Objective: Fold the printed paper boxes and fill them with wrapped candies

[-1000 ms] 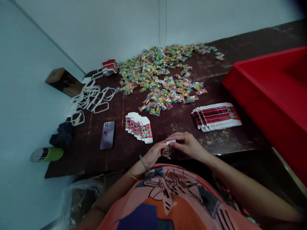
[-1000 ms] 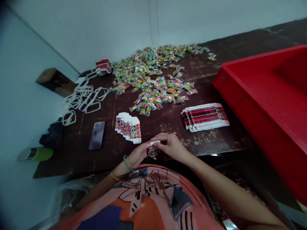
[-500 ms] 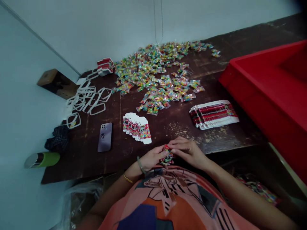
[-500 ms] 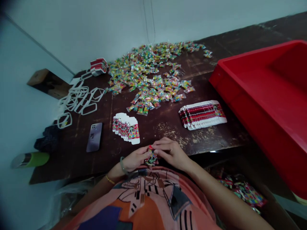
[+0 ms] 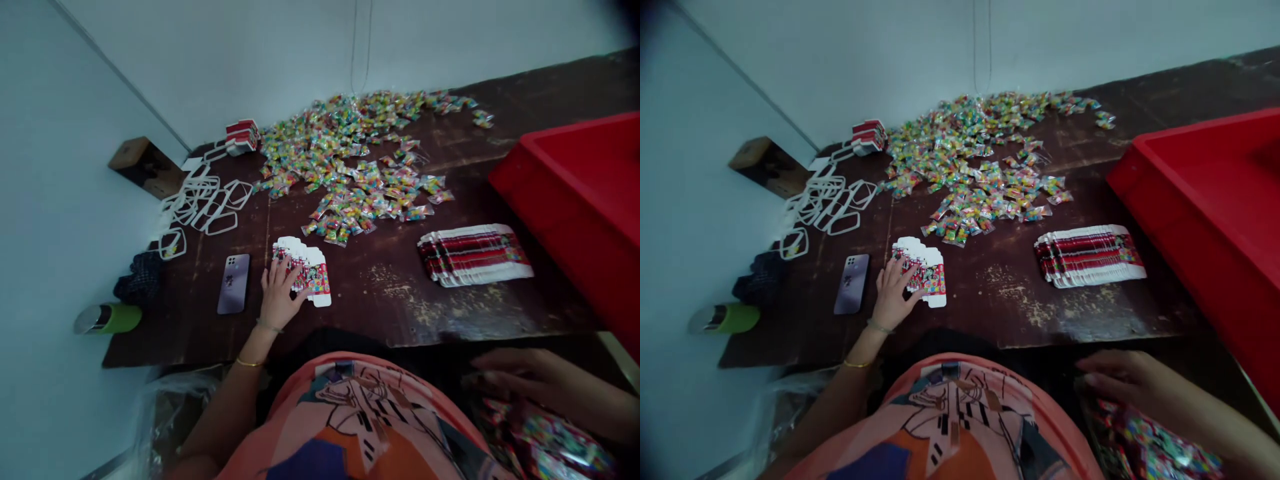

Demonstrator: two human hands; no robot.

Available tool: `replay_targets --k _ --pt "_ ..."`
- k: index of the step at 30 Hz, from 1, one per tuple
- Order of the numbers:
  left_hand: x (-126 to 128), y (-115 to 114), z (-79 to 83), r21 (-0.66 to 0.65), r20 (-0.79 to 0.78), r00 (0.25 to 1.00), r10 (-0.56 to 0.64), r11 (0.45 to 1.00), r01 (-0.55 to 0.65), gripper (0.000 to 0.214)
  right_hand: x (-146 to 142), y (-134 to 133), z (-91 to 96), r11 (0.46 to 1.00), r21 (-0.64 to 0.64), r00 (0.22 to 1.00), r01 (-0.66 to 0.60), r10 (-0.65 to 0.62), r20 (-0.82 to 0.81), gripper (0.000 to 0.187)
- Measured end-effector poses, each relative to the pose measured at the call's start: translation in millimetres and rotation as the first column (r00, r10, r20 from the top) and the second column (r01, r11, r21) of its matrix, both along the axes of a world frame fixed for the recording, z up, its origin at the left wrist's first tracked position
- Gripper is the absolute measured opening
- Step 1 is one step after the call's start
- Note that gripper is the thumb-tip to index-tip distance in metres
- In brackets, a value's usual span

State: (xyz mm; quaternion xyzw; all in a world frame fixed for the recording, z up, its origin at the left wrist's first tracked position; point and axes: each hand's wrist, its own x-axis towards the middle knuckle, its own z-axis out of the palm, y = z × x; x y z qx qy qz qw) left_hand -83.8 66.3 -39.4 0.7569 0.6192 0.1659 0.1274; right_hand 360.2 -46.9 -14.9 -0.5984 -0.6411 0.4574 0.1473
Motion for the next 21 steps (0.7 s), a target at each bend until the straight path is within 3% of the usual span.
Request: replay_targets --k 2,4,6,7,9,11,14,15,16,17,19,20,21 --pt "-3.6 -0.1 -13.3 -0.024 -0.137 0.990 -0.016 1.000 0.013 0.061 -42.2 16.2 -3.2 0.985 0.014 0.985 -0.171 0.172 -0.023 0.028" --pt "8.5 -4.6 -24.7 -0.034 -0.194 0.981 -0.027 0.999 0.020 0.064 -102.4 44.6 -9.8 0.941 0.210 0.961 -0.264 0.276 -0.026 0.037" --pt "25.5 -9.4 -31.2 -0.032 -0.211 0.977 -0.030 0.999 0.024 0.061 -155.6 76.1 -22.4 0.853 0.398 0.936 -0.337 0.350 0.042 0.057" --pt "32.5 -11.2 -32.4 -0.034 -0.210 0.977 -0.032 0.999 0.025 0.058 -174.0 89.8 -30.4 0.812 0.461 0.929 -0.358 0.357 0.095 0.058" --pt "40.4 -13.5 -30.5 -0.047 -0.183 0.982 -0.036 0.999 0.027 0.053 -190.6 108.7 -45.8 0.747 0.537 0.916 -0.391 0.373 0.147 0.043" --pt "41.4 -16.4 -23.5 -0.056 -0.093 0.995 -0.021 0.998 0.016 0.050 -185.6 114.1 -54.8 0.720 0.579 0.914 -0.382 0.386 0.125 0.027" --pt "41.8 -26.6 -6.3 -0.110 0.273 0.959 0.078 0.993 -0.049 0.044 -163.3 100.0 -48.4 0.734 0.651 0.968 -0.196 0.251 0.007 0.026" --pt "44.0 -31.1 0.2 -0.203 0.454 0.881 0.134 0.978 -0.044 0.044 -157.7 91.0 -42.2 0.731 0.673 0.983 -0.115 0.181 -0.028 0.026" --pt "47.4 -35.3 6.4 -0.338 0.625 0.752 0.208 0.941 0.021 0.047 -154.4 80.7 -35.1 0.712 0.699 0.988 -0.060 0.141 -0.058 0.025" --pt "52.0 -38.9 12.0 -0.482 0.747 0.587 0.310 0.862 0.158 0.052 -153.5 70.1 -28.2 0.685 0.726 0.984 -0.056 0.159 -0.074 0.025" --pt "62.9 -43.1 20.1 -0.616 0.783 0.293 0.548 0.621 0.485 0.053 -157.6 51.1 -17.0 0.618 0.767 0.942 -0.174 0.332 -0.054 0.024" --pt "68.4 -44.0 22.2 -0.618 0.741 0.212 0.637 0.526 0.584 0.051 -161.1 44.5 -13.3 0.582 0.772 0.899 -0.255 0.437 -0.033 0.024" --pt "73.8 -44.5 23.1 -0.617 0.704 0.168 0.690 0.478 0.625 0.048 -164.4 40.5 -10.7 0.562 0.766 0.862 -0.312 0.506 -0.020 0.024"
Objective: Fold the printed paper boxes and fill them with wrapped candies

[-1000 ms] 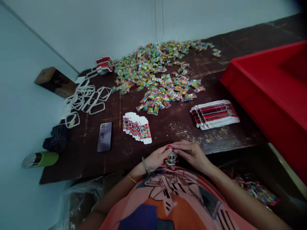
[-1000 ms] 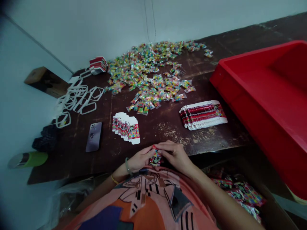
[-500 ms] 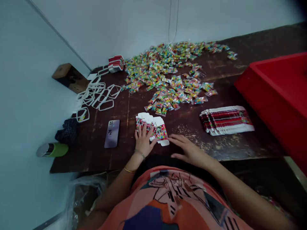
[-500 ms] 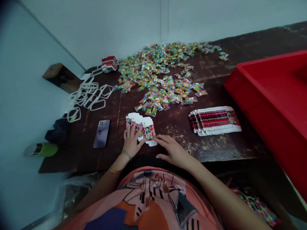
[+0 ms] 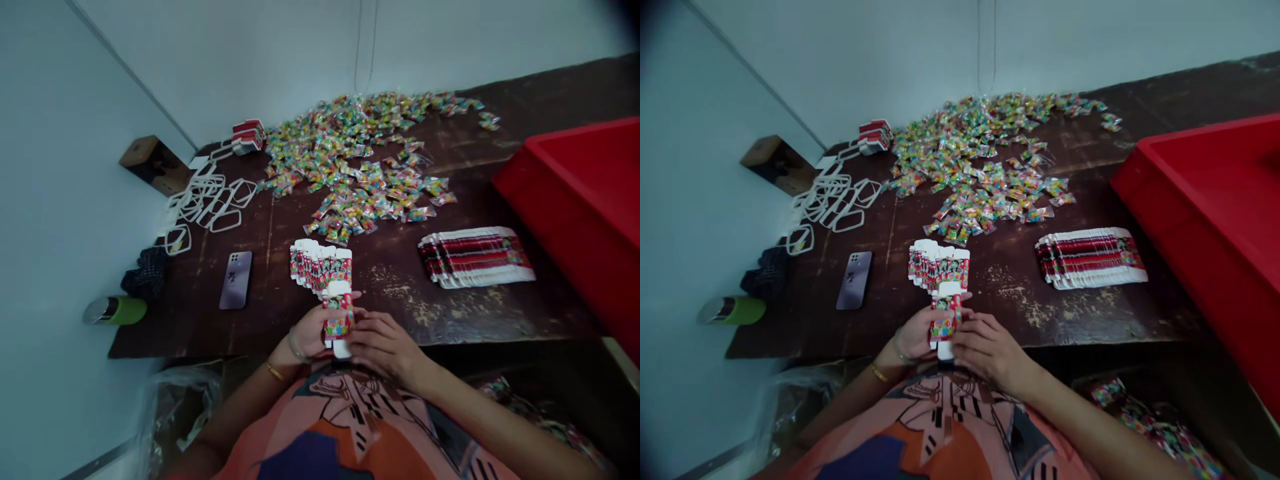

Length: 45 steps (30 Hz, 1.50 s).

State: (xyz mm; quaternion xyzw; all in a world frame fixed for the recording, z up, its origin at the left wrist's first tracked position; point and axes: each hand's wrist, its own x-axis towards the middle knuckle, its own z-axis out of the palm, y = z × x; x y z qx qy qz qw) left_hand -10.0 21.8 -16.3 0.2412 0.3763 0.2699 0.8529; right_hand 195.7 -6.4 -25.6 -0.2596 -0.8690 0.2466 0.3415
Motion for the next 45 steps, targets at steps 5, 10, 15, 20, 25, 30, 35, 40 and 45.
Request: replay_targets --k 5,10,15,20,25,30,35,40,45 --pt "20.8 -7.4 -4.9 0.013 -0.154 0.988 -0.011 1.000 0.013 0.042 -5.8 12.4 4.1 0.953 -0.099 0.958 0.287 -0.286 0.020 0.027" --pt "31.6 -16.5 -1.6 0.201 -0.321 0.940 0.119 0.978 -0.055 0.058 -8.1 27.5 8.3 0.899 -0.389 0.975 0.201 -0.223 -0.013 0.016" --pt "25.6 -8.8 9.9 0.183 -0.231 0.942 -0.245 0.940 0.289 0.040 2.9 42.5 24.1 0.758 -0.637 0.990 -0.140 0.087 -0.114 0.015" --pt "19.9 -7.3 3.1 0.219 -0.291 0.921 -0.258 0.920 0.326 0.037 1.0 41.9 34.4 0.753 -0.646 0.992 -0.124 0.074 -0.105 0.013" --pt "20.9 -17.9 -4.3 0.185 -0.363 0.910 -0.200 0.942 0.281 0.042 -1.9 27.0 28.7 0.756 -0.651 0.996 -0.063 0.006 -0.089 0.016" --pt "30.8 -15.9 -0.8 0.241 -0.387 0.910 -0.150 0.936 0.257 0.043 15.0 37.2 34.2 0.710 -0.686 0.987 -0.157 0.081 -0.142 0.023" --pt "35.1 -20.4 -8.2 0.378 -0.493 0.869 -0.039 0.891 0.254 0.045 22.5 40.8 28.6 0.640 -0.745 0.982 -0.188 0.141 -0.127 0.023" --pt "22.4 -28.6 -10.2 0.531 -0.444 0.885 0.138 0.836 0.136 0.041 19.4 32.0 20.0 0.590 -0.776 0.975 -0.222 0.146 -0.168 0.021" --pt "11.9 -34.2 -15.4 0.592 -0.432 0.874 0.222 0.801 0.089 0.059 4.5 8.3 0.3 0.329 -0.938 0.829 -0.104 -0.493 -0.265 0.027"
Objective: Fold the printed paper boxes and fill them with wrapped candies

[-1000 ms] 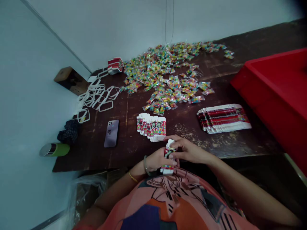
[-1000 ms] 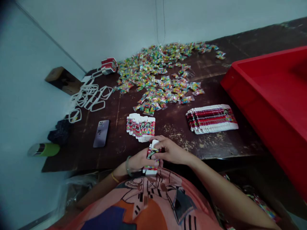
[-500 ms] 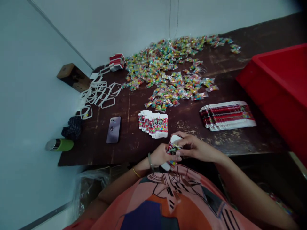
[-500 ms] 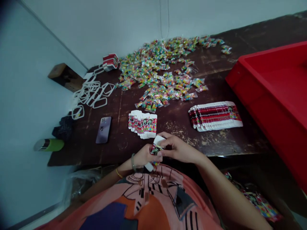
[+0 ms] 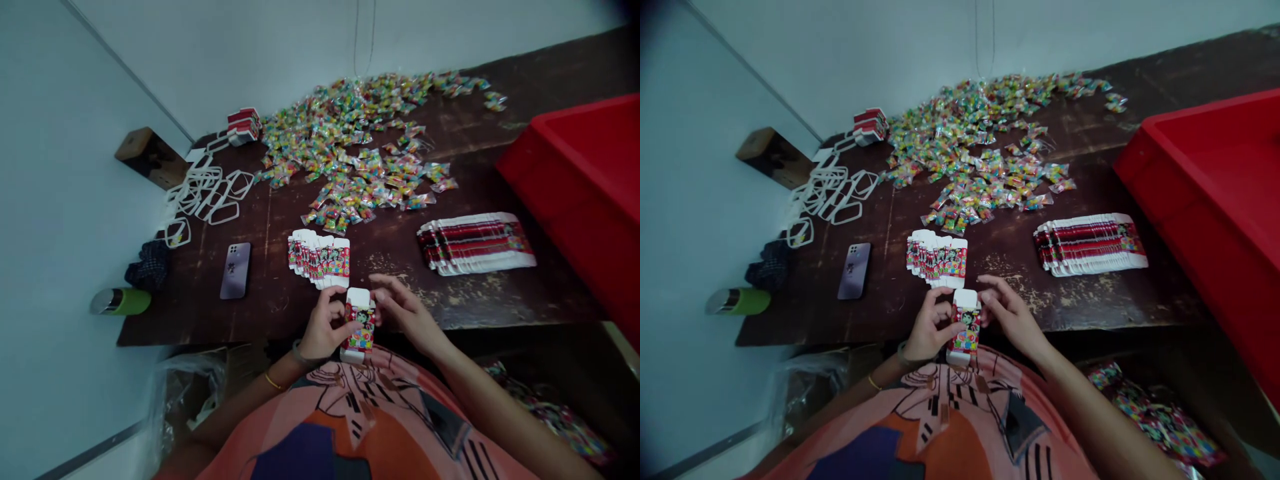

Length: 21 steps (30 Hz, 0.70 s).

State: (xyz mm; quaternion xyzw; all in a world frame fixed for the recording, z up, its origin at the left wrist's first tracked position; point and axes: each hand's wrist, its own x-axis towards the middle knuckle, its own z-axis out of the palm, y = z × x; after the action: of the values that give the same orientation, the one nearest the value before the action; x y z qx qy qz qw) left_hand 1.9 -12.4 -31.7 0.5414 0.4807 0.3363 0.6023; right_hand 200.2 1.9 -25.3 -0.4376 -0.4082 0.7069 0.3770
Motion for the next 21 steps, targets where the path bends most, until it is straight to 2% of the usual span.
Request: replay_targets --k 1,3,5,7,10,11,13,15,16,18,21 --pt "-1.9 -1.1 -0.2 0.027 -0.039 0.999 -0.032 0.999 0.033 0.057 -1.6 -4.5 -5.7 0.992 -0.126 0.996 0.006 -0.017 -0.084 0.025" --pt "-5.0 -2.7 2.0 0.092 -0.135 0.985 -0.110 0.988 0.122 0.046 -2.0 -9.8 -15.6 0.951 -0.296 0.973 -0.084 0.014 -0.229 0.022" --pt "-5.5 -2.9 7.3 0.135 -0.186 0.969 -0.163 0.973 0.190 0.032 0.6 -8.7 -20.7 0.923 -0.355 0.960 -0.151 0.050 -0.276 0.021" --pt "-1.9 -1.7 13.2 0.115 -0.183 0.973 -0.143 0.980 0.165 0.023 4.5 -1.8 -19.6 0.907 -0.358 0.958 -0.224 0.138 -0.250 0.024" --pt "9.4 1.3 18.1 -0.094 -0.072 0.997 0.037 0.995 -0.044 0.018 7.6 11.5 -7.1 0.918 -0.252 0.952 -0.305 0.286 -0.109 0.023" --pt "13.3 2.3 18.4 -0.200 0.010 0.993 0.118 0.973 -0.114 0.015 7.1 14.6 -1.1 0.937 -0.168 0.952 -0.306 0.306 -0.030 0.022" --pt "19.1 4.1 17.9 -0.396 0.207 0.940 0.269 0.902 -0.171 0.030 3.3 17.3 11.1 0.954 0.045 0.948 -0.295 0.286 0.141 0.024" --pt "21.2 5.3 17.3 -0.519 0.339 0.871 0.356 0.843 -0.142 0.050 -2.4 16.1 20.3 0.929 0.219 0.933 -0.299 0.236 0.272 0.031" --pt "21.1 5.8 17.0 -0.559 0.369 0.853 0.369 0.822 -0.114 0.054 -5.2 15.0 22.8 0.915 0.263 0.924 -0.306 0.219 0.313 0.031" --pt "19.4 6.2 16.0 -0.617 0.399 0.842 0.365 0.785 -0.048 0.053 -9.5 13.5 23.5 0.912 0.275 0.914 -0.303 0.196 0.355 0.023" --pt "16.0 4.8 12.8 -0.682 0.445 0.832 0.331 0.728 0.075 0.047 -10.8 14.3 17.0 0.935 0.210 0.915 -0.286 0.202 0.349 0.017"
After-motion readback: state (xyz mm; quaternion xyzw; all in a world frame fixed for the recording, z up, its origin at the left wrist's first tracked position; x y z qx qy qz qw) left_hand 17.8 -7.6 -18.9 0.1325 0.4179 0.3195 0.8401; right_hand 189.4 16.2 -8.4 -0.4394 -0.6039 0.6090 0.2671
